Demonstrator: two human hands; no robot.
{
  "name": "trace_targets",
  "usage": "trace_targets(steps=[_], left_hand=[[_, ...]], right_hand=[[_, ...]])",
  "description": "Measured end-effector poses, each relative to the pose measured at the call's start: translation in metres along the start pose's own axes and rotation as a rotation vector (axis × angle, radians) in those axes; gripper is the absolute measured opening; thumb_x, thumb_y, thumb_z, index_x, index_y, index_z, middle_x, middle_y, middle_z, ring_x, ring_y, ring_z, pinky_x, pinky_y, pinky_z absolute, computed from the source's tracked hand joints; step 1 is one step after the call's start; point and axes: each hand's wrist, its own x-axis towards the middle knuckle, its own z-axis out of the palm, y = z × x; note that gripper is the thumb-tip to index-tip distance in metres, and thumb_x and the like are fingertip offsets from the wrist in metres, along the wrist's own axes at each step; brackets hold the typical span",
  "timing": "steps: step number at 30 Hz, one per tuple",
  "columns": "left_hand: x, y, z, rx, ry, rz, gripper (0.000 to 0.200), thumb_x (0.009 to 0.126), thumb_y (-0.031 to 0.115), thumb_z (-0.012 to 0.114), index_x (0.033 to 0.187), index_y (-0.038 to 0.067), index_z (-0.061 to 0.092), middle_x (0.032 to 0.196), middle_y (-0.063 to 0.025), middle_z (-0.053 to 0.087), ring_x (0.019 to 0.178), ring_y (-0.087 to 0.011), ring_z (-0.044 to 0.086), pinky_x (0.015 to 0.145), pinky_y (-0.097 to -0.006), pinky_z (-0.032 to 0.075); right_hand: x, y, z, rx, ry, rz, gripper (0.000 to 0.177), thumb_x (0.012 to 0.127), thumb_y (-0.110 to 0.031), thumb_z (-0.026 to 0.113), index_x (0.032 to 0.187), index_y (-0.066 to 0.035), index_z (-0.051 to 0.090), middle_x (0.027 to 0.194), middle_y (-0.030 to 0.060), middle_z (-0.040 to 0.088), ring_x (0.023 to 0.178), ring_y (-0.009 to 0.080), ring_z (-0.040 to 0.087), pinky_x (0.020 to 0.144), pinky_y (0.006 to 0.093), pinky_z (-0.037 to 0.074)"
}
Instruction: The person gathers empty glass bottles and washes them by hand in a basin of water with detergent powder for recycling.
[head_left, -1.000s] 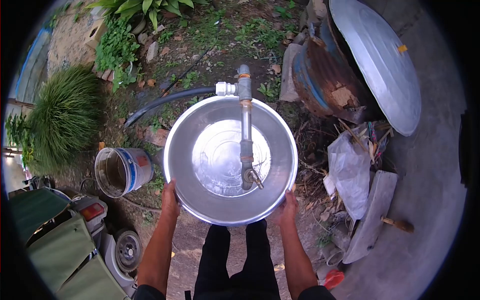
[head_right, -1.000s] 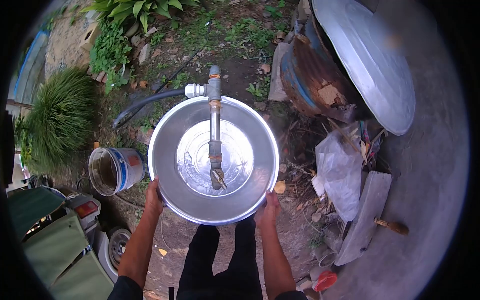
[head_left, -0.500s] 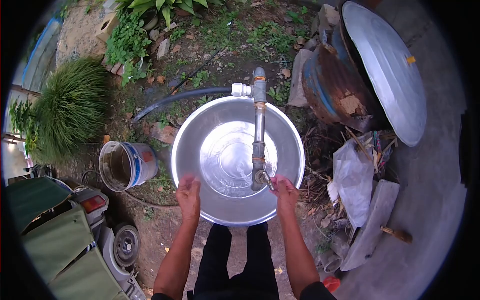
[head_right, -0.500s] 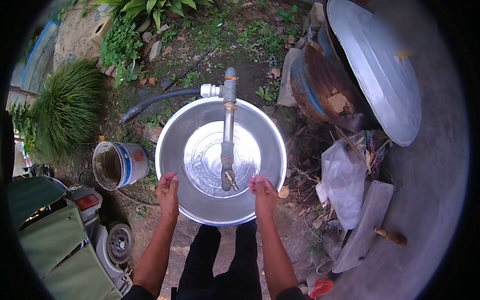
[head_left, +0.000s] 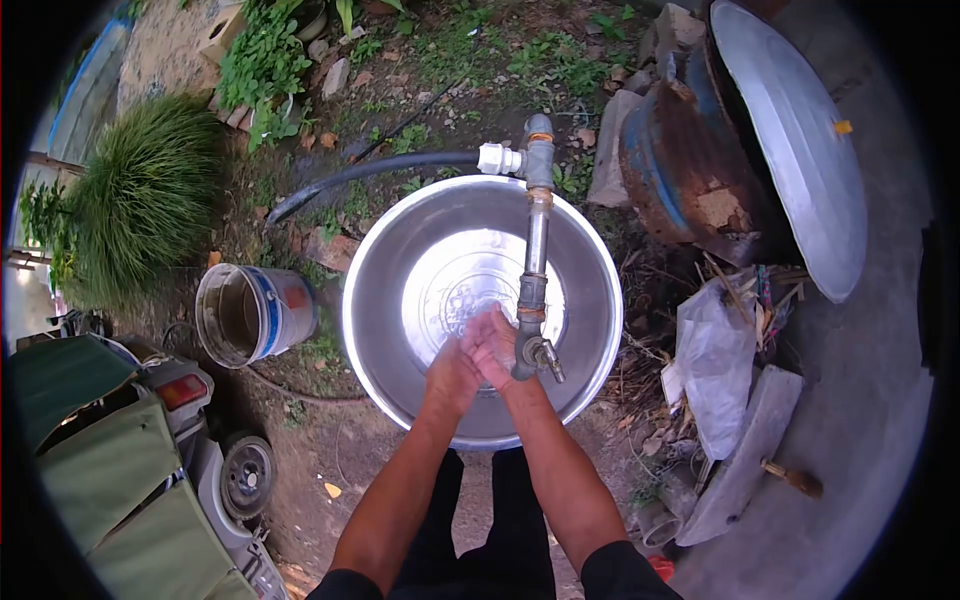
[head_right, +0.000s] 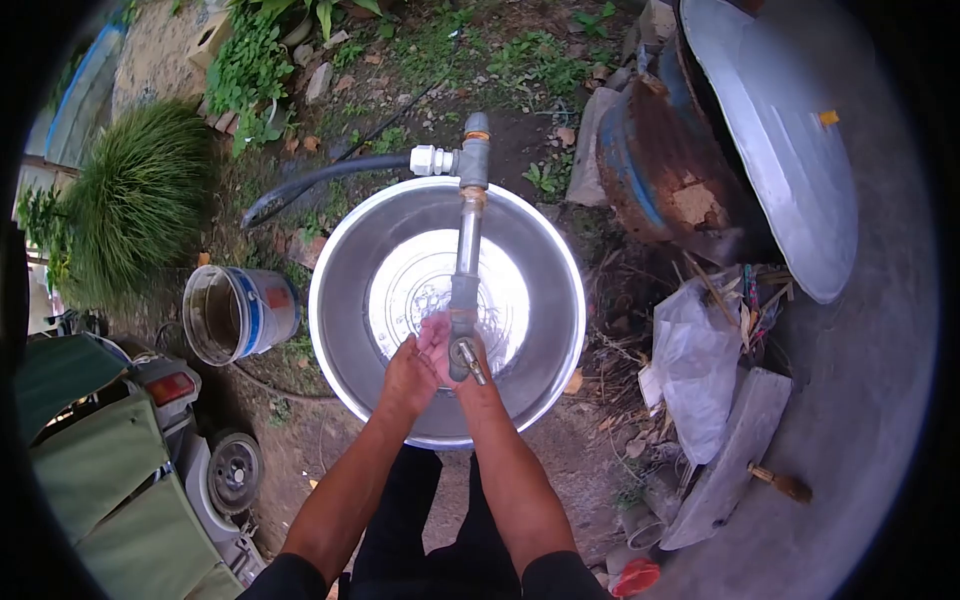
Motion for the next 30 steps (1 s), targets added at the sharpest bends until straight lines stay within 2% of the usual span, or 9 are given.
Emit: trace_targets(steps=[10,13,15,16,17,19,23,25,30], left_hand=[[0.016,0.016,-0.013,-0.075,-0.065,-0.171,0.027,0.097,0.028,0.05,0.088,0.009,0.066,0.059,0.0036,0.058,0.055,-0.0105,0.059,0.059,-0.0271,0.055],[0.01,0.021,-0.017,0.298,-0.092,-0.215,0.027,0.097,0.029,0.051,0.09,0.008,0.066,0.051,0.0037,0.052,0.045,-0.0073,0.053,0.048,-0.0217,0.05],[0.039,0.01,-0.058,-0.212,-0.74,-0.532,0.028,0.095,0.032,0.053,0.105,0.009,0.064,0.08,0.0,0.061,0.073,-0.0101,0.06,0.066,-0.0279,0.052],[0.033,0.006,-0.052,-0.213,-0.738,-0.531,0.028,0.095,0.032,0.053,0.105,0.009,0.064,0.08,0.0,0.061,0.073,-0.0101,0.06,0.066,-0.0279,0.052],[0.028,-0.004,-0.044,-0.058,-0.389,-0.36,0.03,0.095,0.032,0.053,0.108,0.008,0.064,0.08,-0.0006,0.061,0.073,-0.0118,0.059,0.067,-0.0283,0.051],[0.014,-0.012,-0.019,0.094,-0.04,-0.184,0.032,0.095,0.033,0.052,0.11,0.007,0.063,0.079,-0.0012,0.06,0.073,-0.0134,0.059,0.068,-0.0287,0.05],[0.002,-0.008,-0.009,0.104,0.21,-0.025,0.028,0.095,0.034,0.054,0.1,0.008,0.062,0.087,-0.0066,0.064,0.082,-0.0211,0.062,0.076,-0.034,0.049],[0.004,0.0,-0.028,0.128,0.283,0.004,0.027,0.094,0.034,0.055,0.096,0.008,0.061,0.09,-0.0084,0.065,0.084,-0.0234,0.062,0.078,-0.0355,0.049],[0.005,0.009,-0.061,0.304,0.518,0.079,0.03,0.099,0.03,0.048,0.087,0.005,0.061,0.088,-0.0119,0.067,0.078,-0.0227,0.063,0.078,-0.0369,0.052]], right_hand=[[-0.022,0.023,-0.007,-0.247,0.008,0.158,0.021,0.095,-0.027,0.064,0.093,-0.007,0.059,0.072,0.0062,0.061,0.056,0.0167,0.058,0.049,0.027,0.049],[-0.027,0.017,-0.024,-0.298,-0.01,0.305,0.019,0.096,-0.027,0.063,0.094,-0.01,0.058,0.069,0.0035,0.059,0.054,0.0151,0.057,0.048,0.026,0.047],[-0.023,0.016,-0.036,-0.693,0.037,0.178,0.023,0.097,-0.032,0.06,0.094,-0.01,0.058,0.073,0.0035,0.059,0.059,0.0137,0.057,0.051,0.0254,0.047],[-0.019,0.016,-0.047,-1.085,0.084,0.035,0.028,0.098,-0.037,0.057,0.095,-0.01,0.058,0.077,0.0035,0.059,0.063,0.0124,0.057,0.054,0.0247,0.047],[-0.016,0.015,-0.057,-1.086,0.084,0.038,0.028,0.098,-0.037,0.057,0.095,-0.01,0.058,0.077,0.0035,0.059,0.063,0.0124,0.057,0.054,0.0247,0.047],[-0.01,0.013,-0.074,-1.537,0.031,-0.789,0.017,0.091,-0.02,0.06,0.097,-0.004,0.063,0.075,0.0142,0.066,0.065,0.0263,0.067,0.056,0.0364,0.052],[0.006,-0.017,-0.082,-1.686,0.187,-0.907,0.019,0.087,-0.016,0.058,0.096,-0.001,0.066,0.082,0.0204,0.068,0.077,0.0333,0.069,0.066,0.0403,0.053],[0.049,-0.037,-0.139,-1.12,0.339,-0.761,0.02,0.087,-0.015,0.057,0.098,-0.002,0.066,0.084,0.0212,0.067,0.082,0.0359,0.068,0.073,0.0414,0.052],[0.01,-0.074,-0.081,-1.541,0.669,-0.945,0.021,0.088,-0.015,0.055,0.101,-0.004,0.067,0.09,0.0192,0.068,0.085,0.0364,0.067,0.077,0.0422,0.052]])
